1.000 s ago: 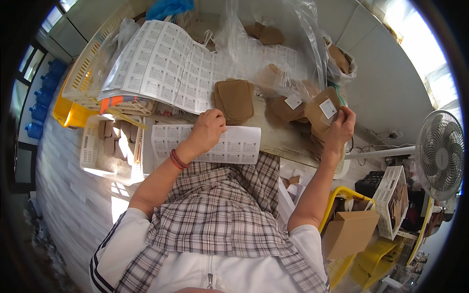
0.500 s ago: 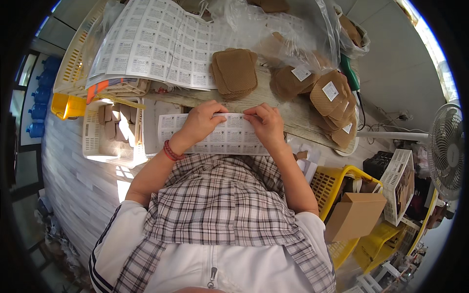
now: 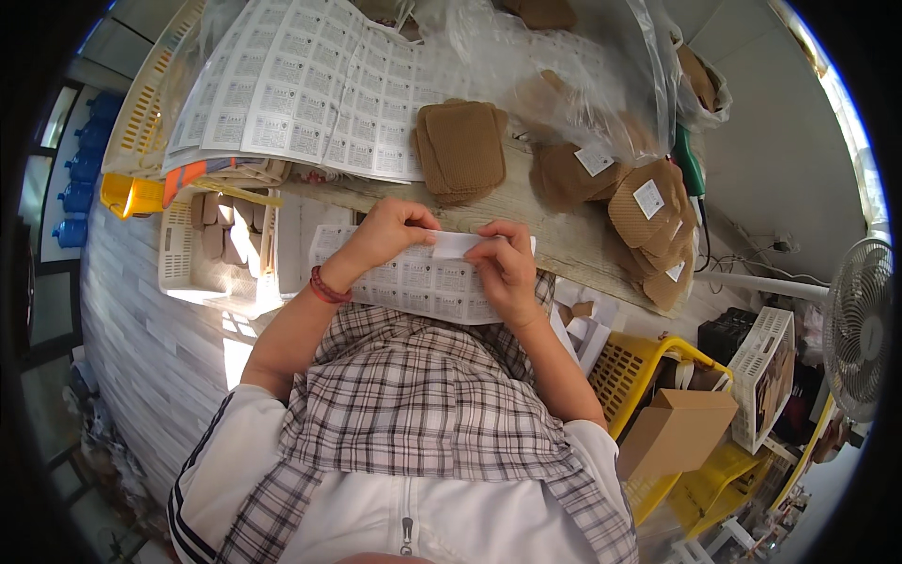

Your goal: The person repeatedly tears off small labels from a sheet and sticks them onto small brown pouches. They handle the pouches one at a time, placing each labeled pouch into a plastic bag. The person also stacks and restacks pouches on the table throughout the process.

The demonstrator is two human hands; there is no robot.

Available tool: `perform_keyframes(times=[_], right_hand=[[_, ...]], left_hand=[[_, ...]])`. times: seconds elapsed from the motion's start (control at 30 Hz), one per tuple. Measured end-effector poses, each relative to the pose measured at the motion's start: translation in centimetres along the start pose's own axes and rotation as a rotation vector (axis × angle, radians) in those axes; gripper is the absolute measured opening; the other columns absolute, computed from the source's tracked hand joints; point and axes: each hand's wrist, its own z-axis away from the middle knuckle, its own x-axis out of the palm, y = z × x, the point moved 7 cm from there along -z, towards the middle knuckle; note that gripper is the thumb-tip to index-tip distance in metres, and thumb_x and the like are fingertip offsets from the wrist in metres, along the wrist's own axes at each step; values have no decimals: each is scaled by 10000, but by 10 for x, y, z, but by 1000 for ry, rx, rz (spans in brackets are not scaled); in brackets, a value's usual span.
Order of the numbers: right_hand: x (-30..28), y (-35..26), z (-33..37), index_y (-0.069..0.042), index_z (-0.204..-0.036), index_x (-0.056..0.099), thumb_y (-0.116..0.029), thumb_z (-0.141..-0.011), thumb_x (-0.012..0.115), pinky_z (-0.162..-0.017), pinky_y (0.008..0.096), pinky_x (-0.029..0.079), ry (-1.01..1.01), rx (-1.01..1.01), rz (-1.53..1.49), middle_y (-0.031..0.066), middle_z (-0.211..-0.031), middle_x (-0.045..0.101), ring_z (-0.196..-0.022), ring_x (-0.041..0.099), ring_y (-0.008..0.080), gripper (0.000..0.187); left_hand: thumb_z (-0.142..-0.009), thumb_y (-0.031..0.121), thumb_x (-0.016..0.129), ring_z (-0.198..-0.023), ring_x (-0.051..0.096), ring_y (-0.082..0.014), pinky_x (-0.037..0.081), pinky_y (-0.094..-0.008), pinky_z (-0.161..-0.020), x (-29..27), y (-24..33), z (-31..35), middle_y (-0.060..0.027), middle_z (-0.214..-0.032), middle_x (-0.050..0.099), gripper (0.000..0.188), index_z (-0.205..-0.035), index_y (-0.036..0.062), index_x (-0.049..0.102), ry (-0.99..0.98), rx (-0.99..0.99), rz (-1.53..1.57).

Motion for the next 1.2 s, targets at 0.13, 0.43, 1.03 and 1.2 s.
perform_keyframes(times=[0.13,0.43,1.03,1.2], right_hand=[[-8,21,-13,-32,-903,623,-45,-911,645,-839,251,437,106,239,-585,43,-1072,562,-969,524,123,27],[-3,83,-139,-12,-917,618,-57,-931,619,-654,214,436,-14,452,-380,-14,-811,592,-715,519,64,46],[18,119,-152,-12,-895,650,-69,-877,668,-609,240,449,-53,538,-230,2,-745,620,-669,543,75,62],[18,127,-151,1,-904,654,-79,-866,677,-673,277,484,-44,492,-141,44,-769,655,-708,584,116,92]], left_hand=[[-810,55,692,-786,644,-175,509,-296,-726,-5,22,2,-111,-893,693,118,-893,-29,688,52,16,-159],[-829,-12,570,-1342,401,-443,366,-484,-1094,2,65,-9,-303,-1375,475,27,-820,-33,556,295,568,-611],[-821,-16,551,-1310,425,-472,375,-495,-1088,2,55,-23,-328,-1341,486,57,-789,-54,523,261,569,-590],[-818,-31,554,-1291,441,-473,383,-494,-1075,1,55,-23,-329,-1368,457,43,-794,-44,521,251,559,-569]])
